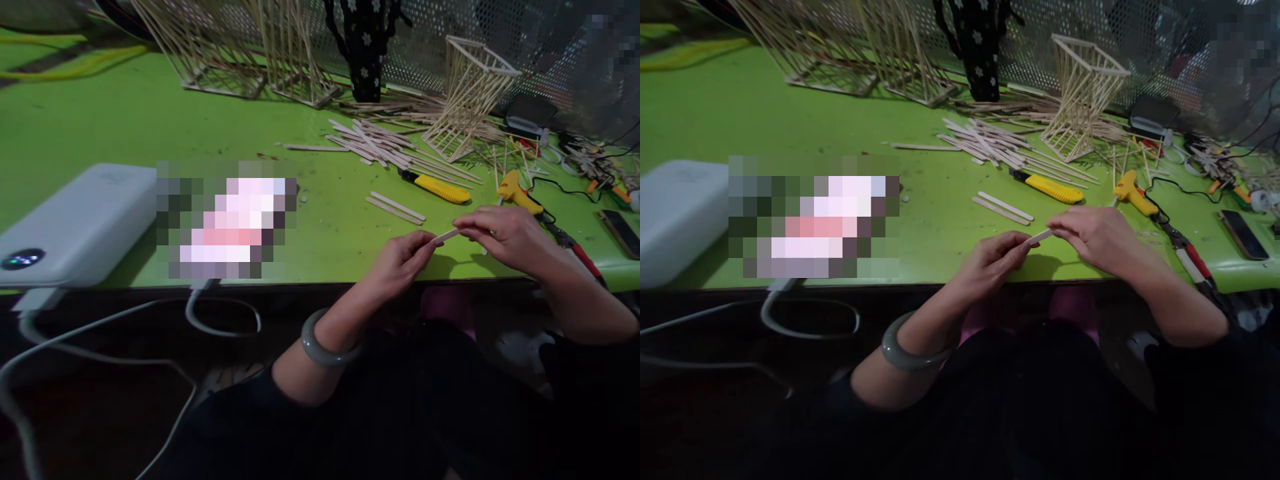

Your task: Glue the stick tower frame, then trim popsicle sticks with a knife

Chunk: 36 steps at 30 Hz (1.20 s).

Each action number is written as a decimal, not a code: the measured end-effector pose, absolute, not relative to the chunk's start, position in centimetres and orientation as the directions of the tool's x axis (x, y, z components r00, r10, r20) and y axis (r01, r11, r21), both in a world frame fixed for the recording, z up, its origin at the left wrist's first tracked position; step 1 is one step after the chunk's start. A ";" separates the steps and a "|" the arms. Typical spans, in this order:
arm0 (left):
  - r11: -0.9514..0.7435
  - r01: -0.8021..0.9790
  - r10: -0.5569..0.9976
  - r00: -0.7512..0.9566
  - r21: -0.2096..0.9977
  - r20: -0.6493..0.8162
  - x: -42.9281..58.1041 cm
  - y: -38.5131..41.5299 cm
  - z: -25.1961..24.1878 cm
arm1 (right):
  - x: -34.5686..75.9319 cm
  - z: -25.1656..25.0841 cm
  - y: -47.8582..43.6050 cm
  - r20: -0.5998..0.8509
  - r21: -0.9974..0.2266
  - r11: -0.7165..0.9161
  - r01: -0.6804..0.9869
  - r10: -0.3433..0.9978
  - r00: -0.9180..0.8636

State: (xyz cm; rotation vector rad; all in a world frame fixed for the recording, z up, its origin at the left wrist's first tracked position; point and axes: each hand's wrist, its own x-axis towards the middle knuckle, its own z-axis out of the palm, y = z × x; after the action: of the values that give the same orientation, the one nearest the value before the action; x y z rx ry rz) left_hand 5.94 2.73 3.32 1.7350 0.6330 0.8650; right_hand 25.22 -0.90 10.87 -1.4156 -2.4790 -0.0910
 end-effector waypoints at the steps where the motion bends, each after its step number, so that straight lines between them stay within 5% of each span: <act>1: -0.309 0.012 0.771 0.589 0.951 0.243 5.9 2.8 3.3 | 25.2 11.0 -0.8 0.263 -0.097 0.516 0.851 0.838 -0.478; 11: -0.275 0.050 0.867 0.445 0.960 0.225 6.4 2.6 3.3 | 23.5 12.1 -1.4 0.166 -0.106 0.547 0.831 0.833 -0.527; 23: -0.298 0.034 0.776 0.591 0.954 0.222 5.9 2.7 3.7 | 24.9 11.3 -0.3 0.165 -0.157 0.471 0.868 0.879 -0.447; 36: -0.238 0.050 0.839 0.514 0.970 0.179 6.0 2.8 3.8 | 23.9 11.4 -0.4 0.162 -0.096 0.506 0.857 0.857 -0.489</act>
State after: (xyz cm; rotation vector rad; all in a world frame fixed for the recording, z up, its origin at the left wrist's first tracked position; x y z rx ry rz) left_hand 6.01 2.75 3.79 1.6545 0.7672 0.8941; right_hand 23.86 -0.42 11.38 -1.4731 -2.5584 0.0028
